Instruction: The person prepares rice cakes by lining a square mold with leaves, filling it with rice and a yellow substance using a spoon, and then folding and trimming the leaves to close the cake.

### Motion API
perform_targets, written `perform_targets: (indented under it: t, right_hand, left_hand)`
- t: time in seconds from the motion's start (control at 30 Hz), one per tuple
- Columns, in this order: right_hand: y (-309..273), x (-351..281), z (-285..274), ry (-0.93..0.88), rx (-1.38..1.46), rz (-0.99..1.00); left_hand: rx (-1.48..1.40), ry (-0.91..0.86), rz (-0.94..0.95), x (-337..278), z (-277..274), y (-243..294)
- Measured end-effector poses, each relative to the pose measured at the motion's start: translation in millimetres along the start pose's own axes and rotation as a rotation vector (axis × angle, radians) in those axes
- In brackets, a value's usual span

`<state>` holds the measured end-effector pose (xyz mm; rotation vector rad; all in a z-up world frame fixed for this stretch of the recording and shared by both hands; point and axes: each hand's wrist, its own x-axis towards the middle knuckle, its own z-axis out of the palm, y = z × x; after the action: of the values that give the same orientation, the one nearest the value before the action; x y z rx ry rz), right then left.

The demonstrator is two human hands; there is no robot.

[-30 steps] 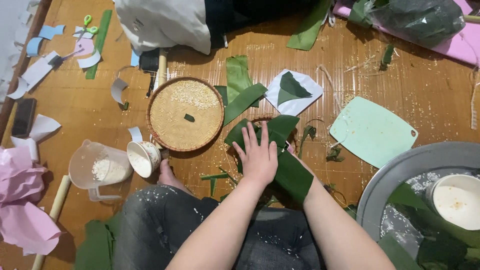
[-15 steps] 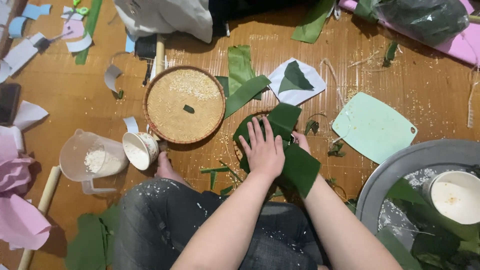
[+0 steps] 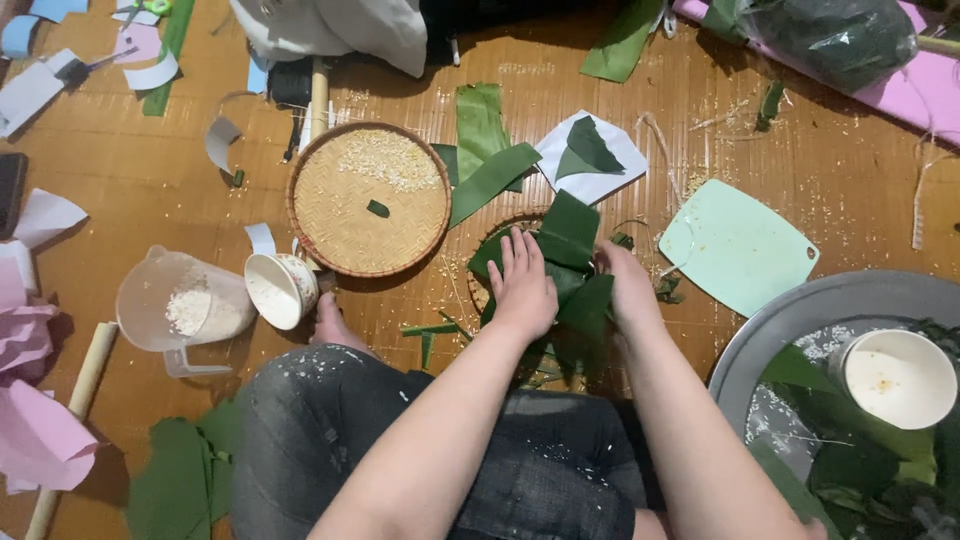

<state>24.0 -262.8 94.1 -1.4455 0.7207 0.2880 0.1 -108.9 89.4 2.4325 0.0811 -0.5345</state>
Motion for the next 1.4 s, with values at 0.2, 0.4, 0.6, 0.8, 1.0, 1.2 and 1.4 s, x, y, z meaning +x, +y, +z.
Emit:
perform_targets:
  t: [0.2,0.4,0.6,0.8,1.0,1.2,1.4]
  right_hand:
    - [-3.7,-5.1,7.4,-0.14,-0.365,-0.291]
    - [4.7,30.3,-10.9,-0.262,-0.033,-0.302]
    - [-26.0,-18.3,-3.4,-0.117,-0.122,-0.509]
    - [-44.6,-59.8,-1.7,-0.079,-0.546,-0.51]
    - [-55.1,-118.8,7.1,-0.256,-1.12,-0.668]
    - [-36.7,-126.6,17.2,-0.287,-1.403,-0.837]
    - [-0.1,-128.4,18.7,-0.308,-1.62,-0.842]
  left_hand:
    - [0.18,-0.089,0.114,-9.3,-17.7,-8.6]
    - [0.405,-0.201,0.11,-23.2,-35.8,-6.7]
    - [0.592,-0.274,0.113,-37.5,-52.2,-0.8]
    - [0.599,-0.297,0.158,-31.3,-40.0,-17.8]
    - [0.572,-0.247,0.211,-22.9,-39.2,-46.0]
    - [-0.199,-0.015,0.041,-11.8,-41.4,-87.6]
    - [-0.276,-0.222,-0.141,-60.4,-76.5,-43.6]
